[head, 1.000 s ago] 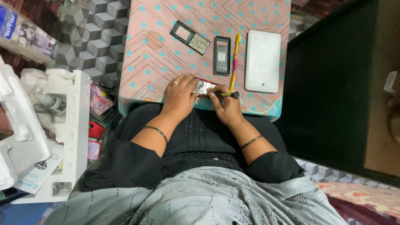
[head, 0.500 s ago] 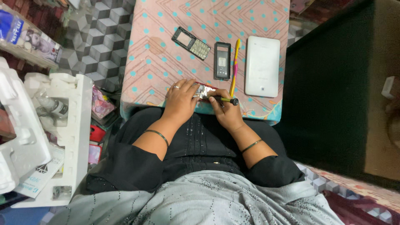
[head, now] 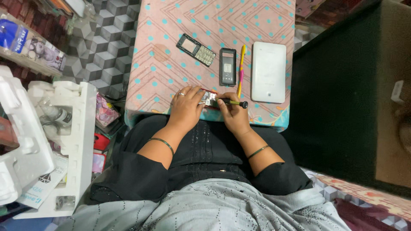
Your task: The person repairs a disassembled mobile phone at a small table, holding the phone body with one hand while using a screwdriver with the other to work on the internal components. The phone's keypad cover, battery cover, and a white tablet remain on the table beside the work area throughout.
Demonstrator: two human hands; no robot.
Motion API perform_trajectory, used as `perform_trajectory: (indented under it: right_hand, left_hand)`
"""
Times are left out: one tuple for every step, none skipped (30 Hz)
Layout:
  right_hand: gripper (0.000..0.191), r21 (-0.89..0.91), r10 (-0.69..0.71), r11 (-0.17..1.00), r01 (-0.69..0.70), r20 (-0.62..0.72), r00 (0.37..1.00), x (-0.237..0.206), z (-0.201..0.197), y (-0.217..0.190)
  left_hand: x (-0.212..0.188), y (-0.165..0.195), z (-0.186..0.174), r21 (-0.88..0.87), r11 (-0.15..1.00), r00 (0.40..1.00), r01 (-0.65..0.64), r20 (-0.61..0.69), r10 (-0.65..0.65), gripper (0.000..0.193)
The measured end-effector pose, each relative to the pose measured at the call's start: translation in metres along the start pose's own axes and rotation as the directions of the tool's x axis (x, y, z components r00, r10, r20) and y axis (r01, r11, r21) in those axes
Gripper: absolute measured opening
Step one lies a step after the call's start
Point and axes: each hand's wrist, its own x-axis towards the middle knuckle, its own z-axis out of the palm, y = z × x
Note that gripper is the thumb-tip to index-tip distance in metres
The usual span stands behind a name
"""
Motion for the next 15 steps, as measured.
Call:
perform_trajectory:
  right_hand:
    - [0.015,-0.011,0.014,1.0,-0.014,0.001,1.0,0.0007,-0.0003,0.0001]
    - [0.014,-0.035,-0.006,0.999,0.006,0.001,1.0,0.0016,-0.0005,-0.0001]
    - [0.014,-0.059,-0.024,0.998,0.025,0.002,1.0,0.0018,-0.0015,-0.0008]
    - [0.013,-0.083,-0.042,0.996,0.042,0.003,0.999,0.0015,-0.0022,-0.0018]
    - [0.013,-0.123,0.002,0.992,-0.003,-0.003,1.0,0.0023,-0.0034,-0.0027]
    - [0.013,-0.162,0.048,0.985,-0.05,-0.014,0.999,0.0025,-0.0036,-0.0039]
    - [0.013,-0.201,0.096,0.975,-0.099,-0.025,0.995,0.0022,-0.004,-0.005]
    - [0.013,-0.172,0.104,0.979,-0.106,-0.019,0.994,0.0015,-0.0032,-0.006]
    - [0.014,-0.144,0.11,0.983,-0.111,-0.015,0.994,0.0015,-0.0025,-0.0067]
    - [0.014,-0.117,0.113,0.987,-0.113,-0.013,0.994,0.0032,-0.0018,-0.0071]
    - [0.013,-0.116,0.05,0.992,-0.052,-0.019,0.999,0.0047,-0.0018,-0.0073]
    - [0.013,-0.117,-0.01,0.993,0.007,-0.025,1.0,0.0053,-0.0018,-0.0075]
    - [0.012,-0.117,-0.07,0.991,0.066,-0.03,0.997,0.0055,-0.0021,-0.0077]
    - [0.012,-0.154,-0.041,0.987,0.036,-0.029,0.999,0.006,-0.0023,-0.0078]
    - [0.013,-0.191,-0.015,0.982,0.009,-0.03,0.999,0.007,-0.003,-0.0079]
  left_hand:
    - [0.0008,0.0001,0.0,-0.001,1.0,1.0,-0.002,0.0,0.002,0.042]
    - [0.0014,-0.0003,-0.0004,-0.002,1.0,1.0,-0.002,-0.001,0.002,0.042]
    - [0.0009,-0.0001,-0.0007,-0.004,1.0,1.0,0.0,-0.001,0.0,0.041]
    - [0.0003,0.0001,-0.001,-0.005,1.0,1.0,0.002,0.0,-0.002,0.041]
    - [0.001,0.0005,-0.0008,-0.002,1.0,1.0,0.002,-0.004,-0.002,0.041]
    - [0.0014,0.0002,-0.0013,0.0,1.0,1.0,0.0,-0.006,0.0,0.041]
    - [0.0011,0.0006,-0.0013,0.002,1.0,1.0,0.0,-0.006,0.0,0.041]
    - [-0.0003,0.0012,-0.0014,0.001,1.0,1.0,0.003,-0.004,-0.003,0.041]
    - [-0.0004,0.0019,-0.001,0.0,1.0,1.0,0.004,-0.004,-0.004,0.041]
    - [0.0014,0.0011,-0.0011,0.0,1.0,1.0,0.002,-0.006,-0.002,0.041]
    - [0.0024,0.0007,-0.0011,0.003,1.0,1.0,-0.001,-0.009,0.001,0.041]
    - [0.0018,0.001,-0.001,0.003,1.0,1.0,-0.002,-0.008,0.002,0.041]
    - [0.0011,0.0014,-0.0008,0.005,1.0,1.0,-0.003,-0.008,0.003,0.041]
    - [0.0011,0.0012,-0.0009,0.003,1.0,1.0,-0.001,-0.007,0.001,0.041]
    - [0.0017,0.0011,-0.0008,0.001,1.0,1.0,0.0,-0.008,0.0,0.041]
